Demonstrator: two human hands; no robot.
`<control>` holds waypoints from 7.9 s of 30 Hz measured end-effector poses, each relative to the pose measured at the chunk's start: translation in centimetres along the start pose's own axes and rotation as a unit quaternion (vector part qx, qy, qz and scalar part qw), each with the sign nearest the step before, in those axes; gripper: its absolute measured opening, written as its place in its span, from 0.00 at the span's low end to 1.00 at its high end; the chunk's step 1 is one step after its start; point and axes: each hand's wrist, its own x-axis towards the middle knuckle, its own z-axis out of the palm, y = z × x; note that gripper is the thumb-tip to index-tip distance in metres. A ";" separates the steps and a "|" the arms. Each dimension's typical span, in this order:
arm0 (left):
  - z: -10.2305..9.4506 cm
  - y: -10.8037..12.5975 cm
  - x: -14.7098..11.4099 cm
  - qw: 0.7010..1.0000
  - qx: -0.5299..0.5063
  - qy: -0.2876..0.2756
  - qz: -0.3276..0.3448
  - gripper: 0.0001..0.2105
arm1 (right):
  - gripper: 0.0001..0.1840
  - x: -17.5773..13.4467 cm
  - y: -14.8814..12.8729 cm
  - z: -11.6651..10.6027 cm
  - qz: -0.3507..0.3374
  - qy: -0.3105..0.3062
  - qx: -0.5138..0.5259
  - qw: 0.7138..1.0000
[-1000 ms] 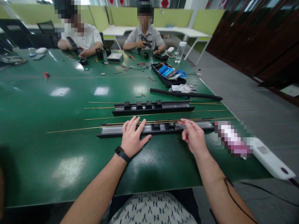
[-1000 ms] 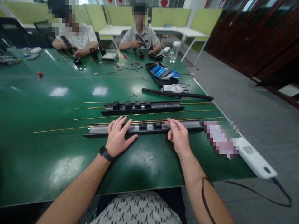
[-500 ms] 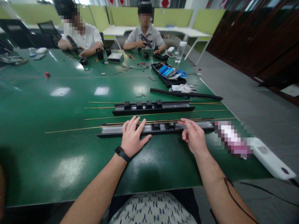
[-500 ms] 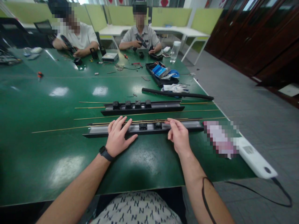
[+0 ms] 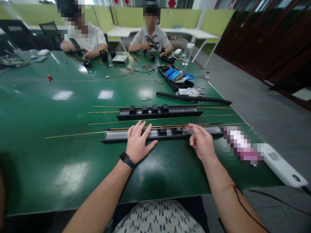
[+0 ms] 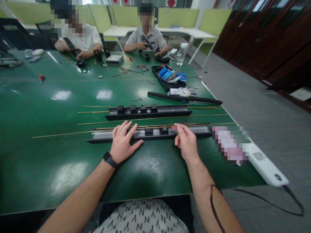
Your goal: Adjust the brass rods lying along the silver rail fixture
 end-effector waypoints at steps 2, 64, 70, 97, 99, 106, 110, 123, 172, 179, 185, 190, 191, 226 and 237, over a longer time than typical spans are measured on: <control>0.0 0.0 0.0 1.000 0.000 0.000 -0.002 0.31 | 0.21 -0.1 0.0 0.1 0.002 -0.009 -0.007 1.000; 0.0 0.0 0.0 1.000 0.002 0.000 -0.001 0.31 | 0.21 -0.2 -0.1 0.1 0.000 -0.019 -0.005 1.000; 0.1 -0.1 0.0 1.000 0.005 0.001 0.001 0.31 | 0.21 0.1 -0.1 -0.1 0.006 0.009 0.018 1.000; 0.0 0.0 0.0 1.000 0.003 0.004 0.003 0.31 | 0.21 0.0 -0.1 0.0 0.007 -0.005 0.022 1.000; 0.0 0.0 0.0 1.000 0.003 0.004 0.004 0.31 | 0.21 0.0 -0.1 -0.1 0.005 0.001 0.021 1.000; 0.1 0.0 0.0 1.000 0.000 0.005 0.001 0.31 | 0.22 -0.1 0.0 0.1 0.007 -0.020 0.008 1.000; 0.1 -0.1 0.0 1.000 -0.009 0.005 0.000 0.32 | 0.22 -0.1 0.0 0.1 0.006 -0.013 0.013 1.000; 0.0 0.0 0.0 1.000 0.001 0.001 0.001 0.31 | 0.23 -0.2 -0.3 0.2 0.006 -0.013 0.006 1.000; 0.1 -0.1 0.0 1.000 0.003 0.001 -0.001 0.31 | 0.23 -0.2 -0.2 0.2 0.018 -0.021 0.018 0.999; 0.1 -0.1 0.0 1.000 0.005 -0.001 0.001 0.31 | 0.21 0.1 -0.2 -0.1 0.005 0.015 0.034 0.999; 0.1 0.0 0.0 1.000 -0.001 0.001 -0.003 0.31 | 0.20 -0.1 -0.2 0.0 0.006 -0.005 0.027 1.000; 0.1 0.0 0.0 1.000 -0.001 0.004 0.000 0.31 | 0.22 -0.3 -0.3 0.2 0.013 -0.025 0.022 0.999; 0.1 0.0 0.0 1.000 -0.002 0.003 0.000 0.31 | 0.22 -0.3 -0.4 0.3 0.015 -0.027 0.022 0.999; 0.1 0.0 0.0 1.000 0.002 0.003 0.002 0.31 | 0.21 -0.3 -0.1 0.2 0.024 -0.024 0.024 0.999; 0.0 0.0 0.0 1.000 0.000 -0.001 -0.003 0.31 | 0.20 0.0 -0.2 0.0 0.017 0.003 0.027 0.999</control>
